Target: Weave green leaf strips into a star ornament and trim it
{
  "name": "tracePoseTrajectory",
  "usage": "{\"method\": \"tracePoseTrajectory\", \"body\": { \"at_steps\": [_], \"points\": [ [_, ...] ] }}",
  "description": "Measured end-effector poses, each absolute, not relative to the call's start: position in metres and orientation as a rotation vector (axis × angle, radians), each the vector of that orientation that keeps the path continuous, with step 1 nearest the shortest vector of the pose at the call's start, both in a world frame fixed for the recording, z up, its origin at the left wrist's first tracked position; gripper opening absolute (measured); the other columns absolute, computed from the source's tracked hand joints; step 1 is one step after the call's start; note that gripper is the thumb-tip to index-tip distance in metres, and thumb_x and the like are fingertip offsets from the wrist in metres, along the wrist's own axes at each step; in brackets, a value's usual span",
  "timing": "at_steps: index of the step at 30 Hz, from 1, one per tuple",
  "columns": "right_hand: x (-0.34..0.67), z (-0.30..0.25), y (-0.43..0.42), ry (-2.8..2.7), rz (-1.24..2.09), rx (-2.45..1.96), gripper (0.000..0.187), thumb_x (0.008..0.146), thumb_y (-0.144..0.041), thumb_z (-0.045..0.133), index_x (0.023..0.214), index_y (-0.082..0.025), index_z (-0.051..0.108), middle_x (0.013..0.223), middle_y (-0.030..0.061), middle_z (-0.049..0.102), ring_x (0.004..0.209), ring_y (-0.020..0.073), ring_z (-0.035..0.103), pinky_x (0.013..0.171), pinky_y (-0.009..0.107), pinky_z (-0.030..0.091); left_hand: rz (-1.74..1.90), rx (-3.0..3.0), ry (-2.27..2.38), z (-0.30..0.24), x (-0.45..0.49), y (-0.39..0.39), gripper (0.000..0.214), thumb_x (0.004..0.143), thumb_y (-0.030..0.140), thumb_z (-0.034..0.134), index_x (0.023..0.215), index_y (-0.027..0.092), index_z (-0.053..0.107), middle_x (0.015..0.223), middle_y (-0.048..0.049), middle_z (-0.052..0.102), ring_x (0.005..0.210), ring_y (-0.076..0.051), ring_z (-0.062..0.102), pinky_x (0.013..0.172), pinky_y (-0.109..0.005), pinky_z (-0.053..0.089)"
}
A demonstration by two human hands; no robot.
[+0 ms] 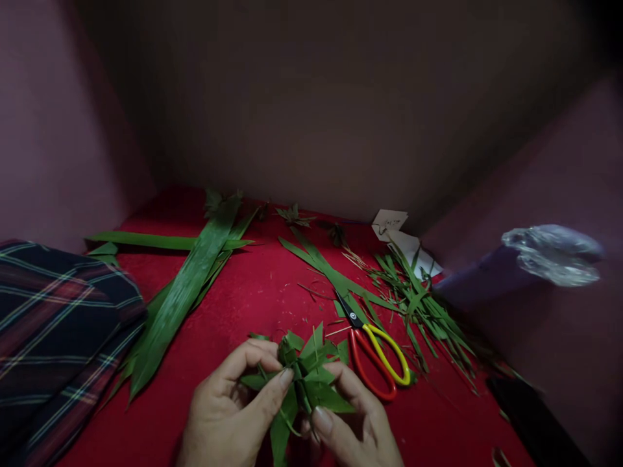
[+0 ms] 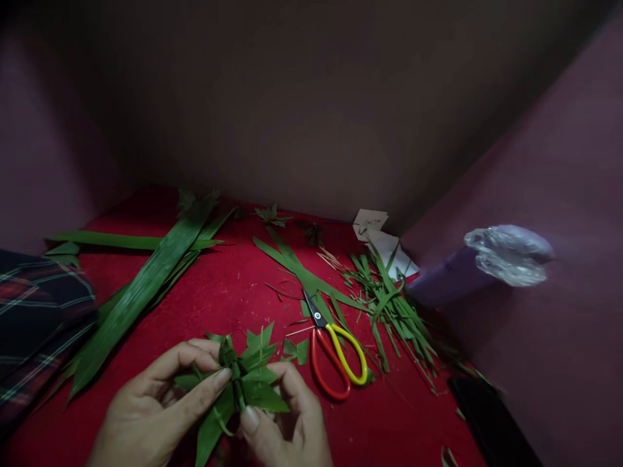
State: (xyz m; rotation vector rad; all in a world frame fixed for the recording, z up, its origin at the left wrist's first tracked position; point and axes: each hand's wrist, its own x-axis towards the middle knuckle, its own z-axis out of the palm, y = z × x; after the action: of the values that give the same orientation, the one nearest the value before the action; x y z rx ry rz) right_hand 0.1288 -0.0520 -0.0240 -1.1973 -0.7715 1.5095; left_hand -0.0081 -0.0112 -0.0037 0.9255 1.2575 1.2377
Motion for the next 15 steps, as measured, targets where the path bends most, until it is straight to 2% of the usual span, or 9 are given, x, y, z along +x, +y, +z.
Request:
{"method": "tracePoseTrajectory", "body": {
  "at_steps": [3,8,11,15],
  "points": [
    [0.127,-0.029,-0.052,-0.744,1.438,-1.245,0.039,0.063,-0.041,0.075,0.089,-0.018,0.058,0.075,0.0016,0.062,0.063,0.0145,0.057,0.059,0.024,0.046,1.222,0.936,1.258,-0.003,-0.007,-0.011,0.014,0.057,0.022,0.074,0.055,0.018,0.060,0.074,-0.0012,0.061,0.076,-0.015,0.059,0.065,-0.019,0.048],
    [0.130,-0.034,-0.047,-0.760,1.517,-1.145,0.035,0.067,-0.041,0.073,0.087,-0.016,0.059,0.063,-0.0019,0.058,0.051,0.0083,0.050,0.049,0.018,0.041,1.063,0.857,1.181,-0.006,-0.009,-0.010,0.022,0.058,0.031,0.074,0.067,0.017,0.060,0.072,0.0007,0.059,0.053,-0.010,0.053,0.047,-0.020,0.044],
    [0.133,-0.036,-0.044,-0.761,1.550,-1.105,0.038,0.069,-0.043,0.071,0.091,-0.016,0.056,0.061,-0.0020,0.058,0.047,0.0075,0.049,0.044,0.016,0.040,1.056,0.841,1.103,-0.008,-0.008,-0.009,0.027,0.062,0.034,0.073,0.076,0.017,0.059,0.070,-0.0007,0.061,0.059,-0.013,0.056,0.053,-0.022,0.046],
    [0.134,-0.035,-0.041,-0.790,1.572,-1.088,0.037,0.070,-0.043,0.070,0.088,-0.015,0.054,0.060,-0.0021,0.058,0.043,0.0061,0.048,0.039,0.015,0.039,1.128,0.803,1.055,-0.009,-0.007,-0.007,0.029,0.063,0.033,0.072,0.083,0.017,0.058,0.079,-0.0037,0.063,0.072,-0.016,0.060,0.062,-0.025,0.048]
  ]
}}
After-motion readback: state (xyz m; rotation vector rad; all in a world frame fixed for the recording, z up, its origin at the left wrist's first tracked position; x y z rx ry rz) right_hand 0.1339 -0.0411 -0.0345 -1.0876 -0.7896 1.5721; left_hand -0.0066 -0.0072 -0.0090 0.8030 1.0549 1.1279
